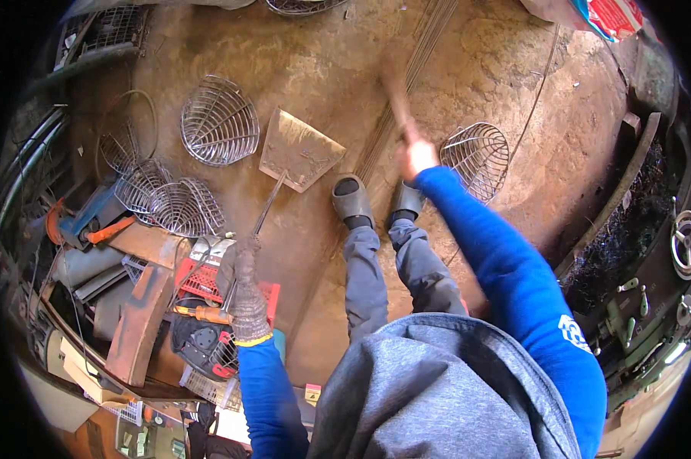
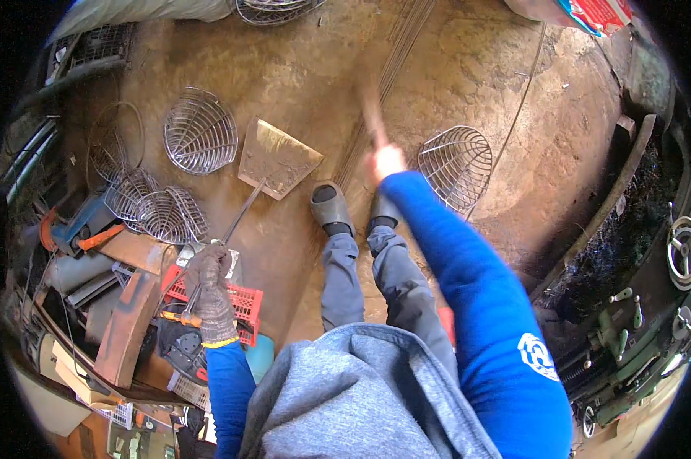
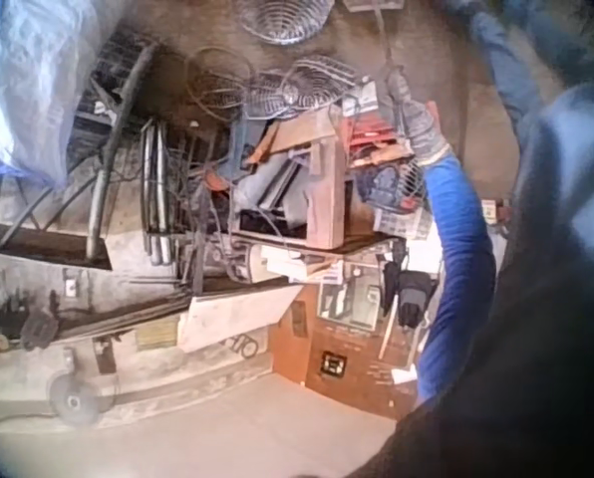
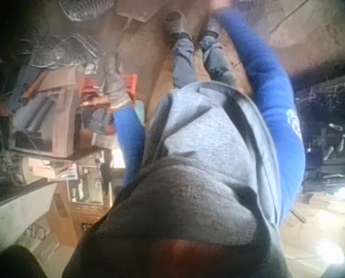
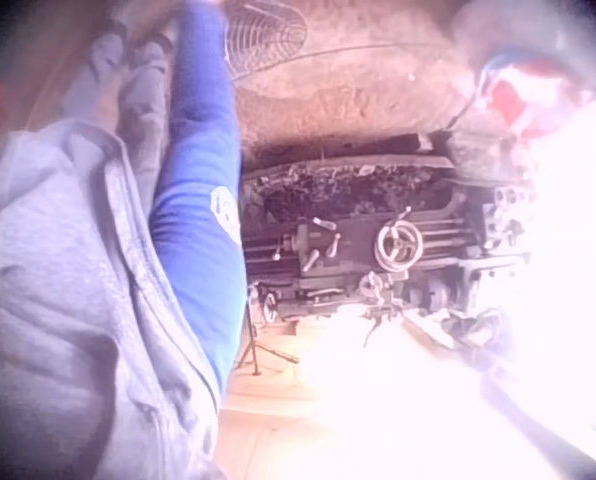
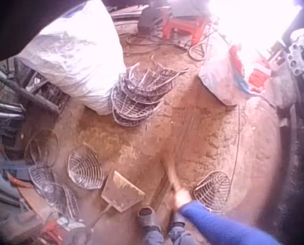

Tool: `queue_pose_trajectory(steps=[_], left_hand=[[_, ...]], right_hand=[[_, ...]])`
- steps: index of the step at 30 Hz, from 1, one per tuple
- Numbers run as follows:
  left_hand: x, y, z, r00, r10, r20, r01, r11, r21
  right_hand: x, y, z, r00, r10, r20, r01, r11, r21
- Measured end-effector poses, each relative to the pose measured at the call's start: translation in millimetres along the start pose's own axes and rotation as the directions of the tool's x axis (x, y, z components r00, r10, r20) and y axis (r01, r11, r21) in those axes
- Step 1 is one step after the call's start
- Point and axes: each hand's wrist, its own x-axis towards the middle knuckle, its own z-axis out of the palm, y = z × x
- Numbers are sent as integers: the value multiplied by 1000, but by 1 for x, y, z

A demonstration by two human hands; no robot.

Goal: The person sweeps metal shavings and debris from a workshop floor using a small hand broom and a metal dustpan, collecting the waste into a white plastic bag.

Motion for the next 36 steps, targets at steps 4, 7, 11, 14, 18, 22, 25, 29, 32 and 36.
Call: queue_pose_trajectory(steps=[4, 7, 11, 14, 18, 22, 25, 29, 32, 36], left_hand=[[-1, 5, -4, 1000, -7, 20, 7, 1000, 17], [-1, 1, -9, 999, -11, 47, 9, 999, 52], [-5, -4, -12, 1000, -18, -5, 18, 997, 80], [-5, -1, -11, 1000, -5, 1, 5, 994, 108], [4, 7, -3, 999, 5, 48, -9, 996, 85], [-2, -3, -16, 999, -34, 12, 33, 994, 107], [-3, -3, -20, 999, -27, 38, 22, 993, 112], [-6, 1, -23, 997, -64, 33, 58, 985, 161], [-3, -11, -22, 999, -33, 36, 31, 998, 57], [2, -12, -23, 998, -12, 67, 10, 999, 34]], right_hand=[[-114, -93, 91, 923, 47, 382, -102, 987, 124], [-150, -100, 81, 949, -128, 288, 19, 936, 352], [-45, -55, 6, 923, -334, -190, 374, 893, 248], [111, -40, -60, 916, -252, -313, 289, 954, 80], [215, -35, -69, 995, -80, -60, 82, 996, 38], [67, -64, 47, 941, -276, 194, 246, 955, 165], [-31, -62, 7, 874, -373, 313, 273, 908, 318], [34, -27, -74, 903, -421, 79, 398, 893, 211], [132, 8, -121, 956, -215, -201, 222, 975, 15], [118, 3, -54, 997, -47, -66, 39, 991, -128]])
